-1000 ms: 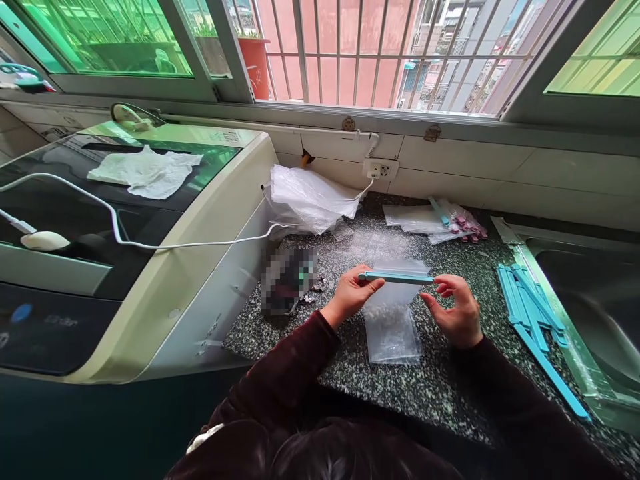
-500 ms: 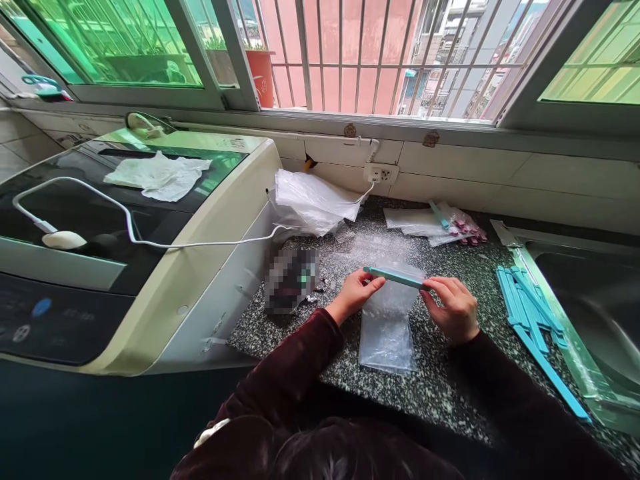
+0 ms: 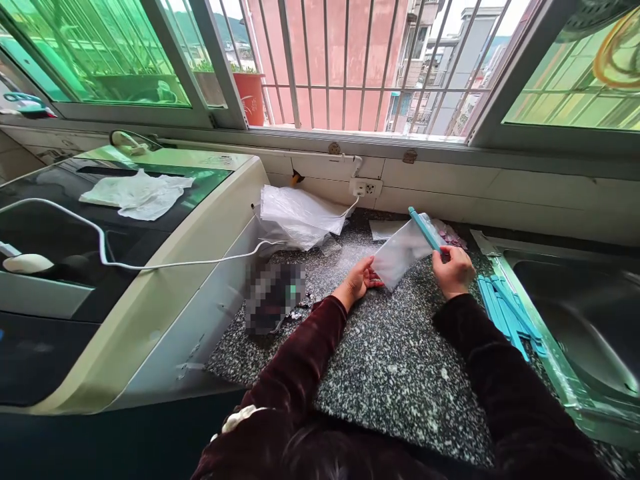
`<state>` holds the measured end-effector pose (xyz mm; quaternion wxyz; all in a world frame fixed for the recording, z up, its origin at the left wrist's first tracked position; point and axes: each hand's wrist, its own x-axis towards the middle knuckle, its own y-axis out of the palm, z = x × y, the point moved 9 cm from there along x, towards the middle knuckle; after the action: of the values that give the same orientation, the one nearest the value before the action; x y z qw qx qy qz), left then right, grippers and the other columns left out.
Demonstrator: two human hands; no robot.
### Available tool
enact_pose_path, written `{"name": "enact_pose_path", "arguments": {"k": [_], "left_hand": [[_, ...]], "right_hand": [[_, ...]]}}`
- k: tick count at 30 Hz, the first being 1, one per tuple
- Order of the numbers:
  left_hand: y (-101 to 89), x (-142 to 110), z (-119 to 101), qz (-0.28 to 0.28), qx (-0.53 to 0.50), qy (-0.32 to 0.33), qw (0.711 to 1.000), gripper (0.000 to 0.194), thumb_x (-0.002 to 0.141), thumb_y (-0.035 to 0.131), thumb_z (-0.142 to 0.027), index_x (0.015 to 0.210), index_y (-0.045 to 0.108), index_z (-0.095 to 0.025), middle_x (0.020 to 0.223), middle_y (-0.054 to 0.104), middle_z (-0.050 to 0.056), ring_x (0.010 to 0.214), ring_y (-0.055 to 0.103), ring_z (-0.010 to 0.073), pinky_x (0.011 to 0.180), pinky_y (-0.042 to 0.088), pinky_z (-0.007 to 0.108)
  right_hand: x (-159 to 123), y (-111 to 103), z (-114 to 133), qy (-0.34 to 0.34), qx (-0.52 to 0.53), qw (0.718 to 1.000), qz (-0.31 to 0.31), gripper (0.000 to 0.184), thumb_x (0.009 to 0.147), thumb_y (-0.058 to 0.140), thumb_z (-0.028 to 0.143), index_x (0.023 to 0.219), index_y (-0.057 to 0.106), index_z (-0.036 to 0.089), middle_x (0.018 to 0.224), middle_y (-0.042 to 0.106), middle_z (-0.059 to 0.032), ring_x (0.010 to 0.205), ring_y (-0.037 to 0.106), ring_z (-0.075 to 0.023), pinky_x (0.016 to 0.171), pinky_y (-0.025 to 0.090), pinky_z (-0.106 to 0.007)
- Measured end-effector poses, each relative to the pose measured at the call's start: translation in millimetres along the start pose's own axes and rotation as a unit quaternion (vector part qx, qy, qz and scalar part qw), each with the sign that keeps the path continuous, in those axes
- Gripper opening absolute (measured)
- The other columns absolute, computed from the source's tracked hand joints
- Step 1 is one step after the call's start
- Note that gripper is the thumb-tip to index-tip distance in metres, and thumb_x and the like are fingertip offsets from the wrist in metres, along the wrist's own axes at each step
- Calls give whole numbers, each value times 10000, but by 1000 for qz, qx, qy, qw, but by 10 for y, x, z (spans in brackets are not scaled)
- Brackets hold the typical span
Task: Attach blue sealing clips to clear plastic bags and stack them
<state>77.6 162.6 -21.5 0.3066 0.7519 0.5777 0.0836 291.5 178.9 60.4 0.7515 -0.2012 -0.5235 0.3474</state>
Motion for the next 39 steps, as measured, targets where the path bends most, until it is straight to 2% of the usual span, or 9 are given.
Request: {"name": "enact_pose_path", "arguments": {"k": [3, 8, 11, 14, 21, 27, 31, 35, 39], "left_hand": [[65, 267, -37, -28, 8, 51, 998, 407, 716, 575, -510, 918, 575, -156, 880, 652, 89, 689, 594, 152, 579, 469, 264], [69, 684, -107, -87, 90, 124, 984, 284, 708, 629, -216, 968, 547, -140, 829, 618, 37, 654, 548, 111, 628, 460, 243], [-42, 821, -253, -180, 210, 187, 943, 337, 718, 572, -102, 1051, 539, -140, 691, 565, -10, 638, 526, 117, 725, 449, 271], [-82, 911, -370, -227, 282, 230, 904, 461, 712, 556, -70, 1158, 517, -178, 644, 529, -31, 671, 531, 138, 794, 424, 285], [-84, 1057, -486, -249, 360, 246, 865, 411, 735, 533, -101, 1138, 588, -159, 691, 572, 15, 700, 535, 172, 795, 404, 289], [-85, 1059, -492, -234, 368, 243, 867, 452, 718, 569, -116, 1170, 560, -117, 656, 541, 4, 670, 515, 162, 764, 407, 284], [-99, 1003, -506, -218, 385, 246, 862, 520, 715, 576, -115, 1228, 496, -85, 658, 540, 0, 661, 512, 154, 753, 418, 285], [-171, 913, -536, -222, 393, 248, 857, 492, 715, 567, -98, 1204, 508, -120, 648, 540, -13, 641, 515, 138, 750, 433, 280], [-254, 716, -586, -257, 414, 274, 829, 397, 714, 550, -77, 1107, 561, -131, 656, 561, -3, 652, 539, 143, 744, 450, 286]], "right_hand": [[144, 116, -169, 55, -7, 998, 0, 221, 740, 490, 318, 816, 606, 146, 813, 624, -112, 763, 536, -230, 678, 385, -324], [306, 245, -268, 78, -18, 997, -13, 211, 736, 489, 314, 795, 603, 147, 802, 617, -116, 757, 528, -236, 652, 357, -320], [398, 314, -316, 83, -36, 995, -30, 198, 723, 496, 309, 779, 604, 153, 773, 608, -108, 734, 522, -233, 629, 338, -316], [480, 405, -360, 75, -55, 995, -47, 182, 704, 506, 307, 750, 607, 161, 725, 603, -95, 693, 514, -226, 603, 311, -311], [536, 537, -418, 68, -72, 994, -43, 198, 702, 520, 314, 753, 626, 155, 727, 613, -106, 686, 508, -224, 578, 254, -297], [508, 536, -400, 70, -87, 994, -3, 254, 734, 516, 321, 838, 652, 134, 794, 621, -134, 738, 508, -242, 594, 249, -307], [474, 481, -399, 42, -91, 995, -17, 285, 749, 530, 347, 868, 660, 122, 826, 621, -152, 762, 504, -255, 600, 261, -318], [432, 418, -74, -57, -61, 995, -48, 289, 799, 491, 350, 877, 660, 130, 835, 628, -138, 776, 507, -248, 636, 305, -330], [399, 550, 805, -198, 13, 980, 26, 245, 838, 455, 298, 836, 656, 158, 804, 638, -90, 799, 525, -213, 708, 368, -301]]}}
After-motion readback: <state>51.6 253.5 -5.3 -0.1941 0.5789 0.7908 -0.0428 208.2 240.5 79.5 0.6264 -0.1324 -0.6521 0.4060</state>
